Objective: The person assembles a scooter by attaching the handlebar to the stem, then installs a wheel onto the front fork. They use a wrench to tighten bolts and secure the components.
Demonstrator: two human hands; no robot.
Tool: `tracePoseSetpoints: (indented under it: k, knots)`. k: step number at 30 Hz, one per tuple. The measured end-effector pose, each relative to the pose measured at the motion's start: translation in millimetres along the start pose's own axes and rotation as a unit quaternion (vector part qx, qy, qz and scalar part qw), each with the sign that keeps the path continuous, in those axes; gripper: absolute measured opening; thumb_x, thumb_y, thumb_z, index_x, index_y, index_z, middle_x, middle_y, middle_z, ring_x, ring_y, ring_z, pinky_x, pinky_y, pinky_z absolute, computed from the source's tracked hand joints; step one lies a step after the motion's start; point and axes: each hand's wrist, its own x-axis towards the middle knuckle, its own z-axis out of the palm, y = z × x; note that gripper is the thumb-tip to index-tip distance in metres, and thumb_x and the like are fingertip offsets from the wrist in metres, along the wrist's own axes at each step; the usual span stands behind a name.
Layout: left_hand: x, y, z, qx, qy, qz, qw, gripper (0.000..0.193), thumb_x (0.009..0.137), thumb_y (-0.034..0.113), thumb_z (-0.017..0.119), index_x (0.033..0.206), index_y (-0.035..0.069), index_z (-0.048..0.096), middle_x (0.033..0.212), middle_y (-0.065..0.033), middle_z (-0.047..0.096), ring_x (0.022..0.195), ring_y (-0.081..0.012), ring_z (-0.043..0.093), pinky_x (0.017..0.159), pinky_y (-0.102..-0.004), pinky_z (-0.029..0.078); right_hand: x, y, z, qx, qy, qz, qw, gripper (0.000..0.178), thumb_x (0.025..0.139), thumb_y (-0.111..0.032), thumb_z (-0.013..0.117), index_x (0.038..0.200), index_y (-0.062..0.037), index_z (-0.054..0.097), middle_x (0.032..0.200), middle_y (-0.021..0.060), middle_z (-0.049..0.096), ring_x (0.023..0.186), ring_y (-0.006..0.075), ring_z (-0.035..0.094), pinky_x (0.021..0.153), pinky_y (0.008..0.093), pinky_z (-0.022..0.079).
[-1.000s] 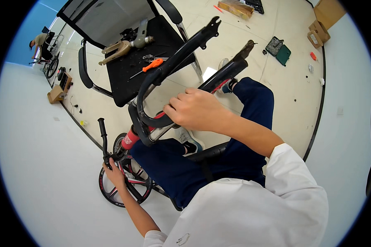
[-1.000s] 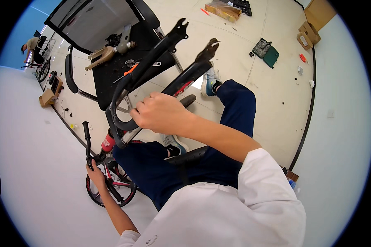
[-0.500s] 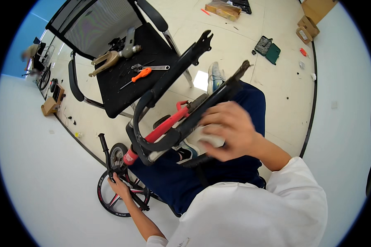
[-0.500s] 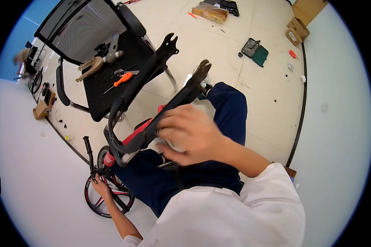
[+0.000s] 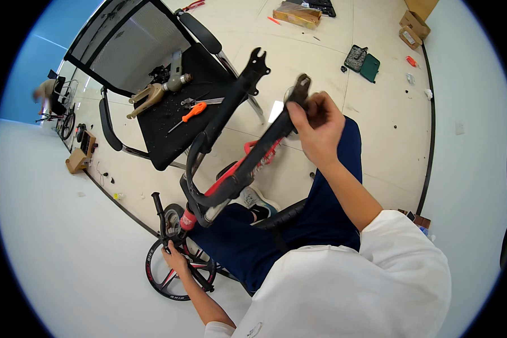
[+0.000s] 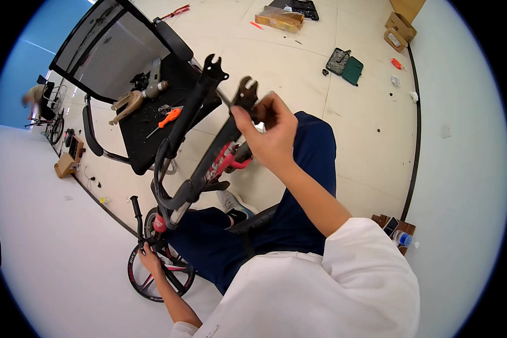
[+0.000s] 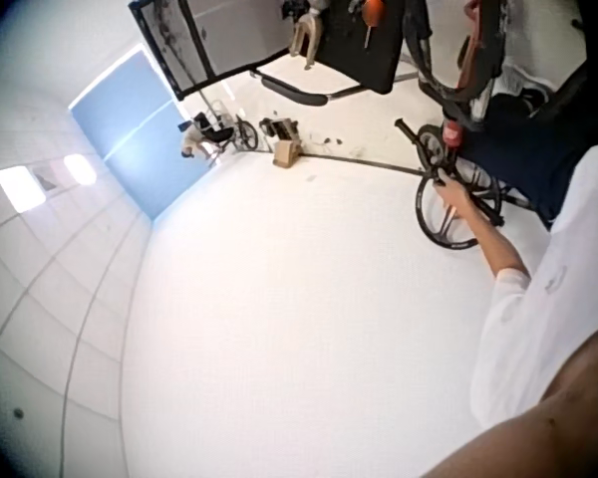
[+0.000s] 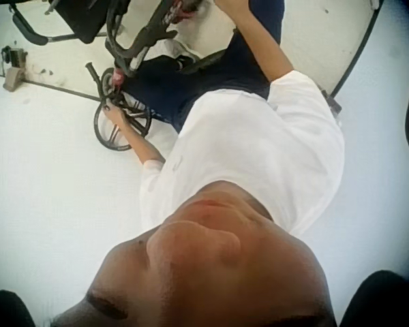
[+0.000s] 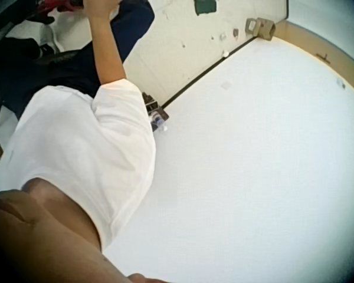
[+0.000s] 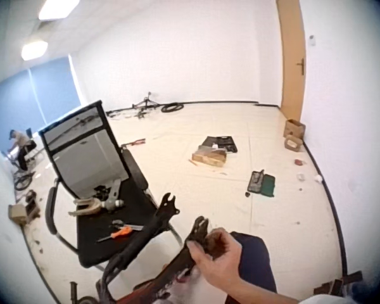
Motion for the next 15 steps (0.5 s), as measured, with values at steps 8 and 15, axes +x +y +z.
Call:
tracePoseSetpoints:
  k: [8,15]
  knots:
    - [-20,54,-12,-0.073,-0.007,-0.053,0.996,0.053,0.087,0.039,0.061,0.115,-0.005,0.053,0.085,-0.0139,0.060,0.051,-0.0188,0.053,0.041,-0.0307,0.039,43,7,36,0.118,0.025,0.088,0.989,0.042,0.076,-0.022,0.081,0.090,-0.0014,0.047,0.078,0.0024,0.053,0.069,0.0064,0.052,0.061,0.0201,0.044]
    - [-40,79,-3,-0.142,-0.015,-0.088,0.986,0.053,0.087,0.037,0.062,0.117,-0.005,0.051,0.065,-0.0055,0.051,0.037,-0.0127,0.043,0.031,-0.0283,0.031,70,9,28,0.003,0.030,-0.017,0.999,0.050,0.073,-0.021,0.081,0.105,0.0036,0.052,0.098,0.0113,0.057,0.086,0.0183,0.059,0.071,0.0282,0.049]
